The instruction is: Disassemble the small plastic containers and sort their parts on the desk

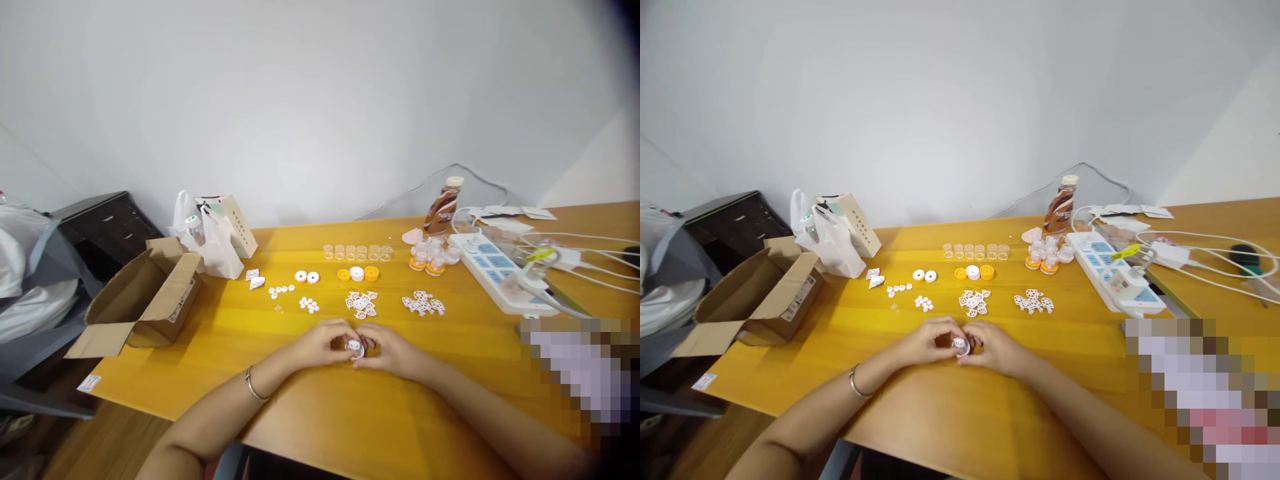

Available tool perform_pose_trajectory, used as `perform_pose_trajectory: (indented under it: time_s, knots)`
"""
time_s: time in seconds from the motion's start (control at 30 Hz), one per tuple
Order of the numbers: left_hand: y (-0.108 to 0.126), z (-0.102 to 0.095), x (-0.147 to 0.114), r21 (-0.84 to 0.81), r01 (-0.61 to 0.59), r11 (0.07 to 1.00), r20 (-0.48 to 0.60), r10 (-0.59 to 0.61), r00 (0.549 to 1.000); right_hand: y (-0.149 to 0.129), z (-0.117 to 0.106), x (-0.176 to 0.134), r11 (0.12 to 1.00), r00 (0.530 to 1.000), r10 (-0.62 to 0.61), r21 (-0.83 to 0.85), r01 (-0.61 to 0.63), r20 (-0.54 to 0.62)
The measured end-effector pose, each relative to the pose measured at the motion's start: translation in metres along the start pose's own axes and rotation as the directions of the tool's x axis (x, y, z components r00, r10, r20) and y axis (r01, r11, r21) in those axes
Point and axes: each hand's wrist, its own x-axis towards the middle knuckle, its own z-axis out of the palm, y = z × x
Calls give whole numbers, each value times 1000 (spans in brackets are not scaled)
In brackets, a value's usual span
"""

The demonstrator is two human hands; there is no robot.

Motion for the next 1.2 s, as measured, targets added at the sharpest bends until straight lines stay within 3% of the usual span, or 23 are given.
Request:
perform_pose_trajectory:
  time_s: [0.3, 0.63, 0.7, 0.77, 0.83, 0.93, 1.07, 1.2]
  knots:
    - [0, 3, -3, -31, -34, 999, -33, 33, 999, -1, -2, -1, 999, 999, -44, -1, 44, 31]
    - [-2, 22, -7, 190, -102, 976, -191, 139, 972, 4, 5, -1, 995, 996, -88, -41, 89, 24]
    - [8, 19, -6, 127, -32, 991, -347, 74, 935, 5, 7, -1, 995, 997, -82, -48, 83, 14]
    - [19, 14, -5, 38, 30, 999, -525, -5, 851, 7, 8, -1, 996, 998, -66, -56, 65, -12]
    - [28, 8, -5, -30, 37, 999, -592, -47, 804, 7, 8, -1, 997, 998, -49, -55, 48, -26]
    - [29, 2, -5, -187, 24, 982, -535, -122, 836, 3, 5, -1, 999, 999, -39, -28, 39, -1]
    - [15, 2, -2, -482, 54, 875, -452, -301, 840, -4, -3, -2, 1000, 999, -13, 21, 12, 29]
    - [6, 7, 1, -569, 65, 820, -418, -356, 836, -5, -7, -3, 992, 998, 3, 122, -11, 66]
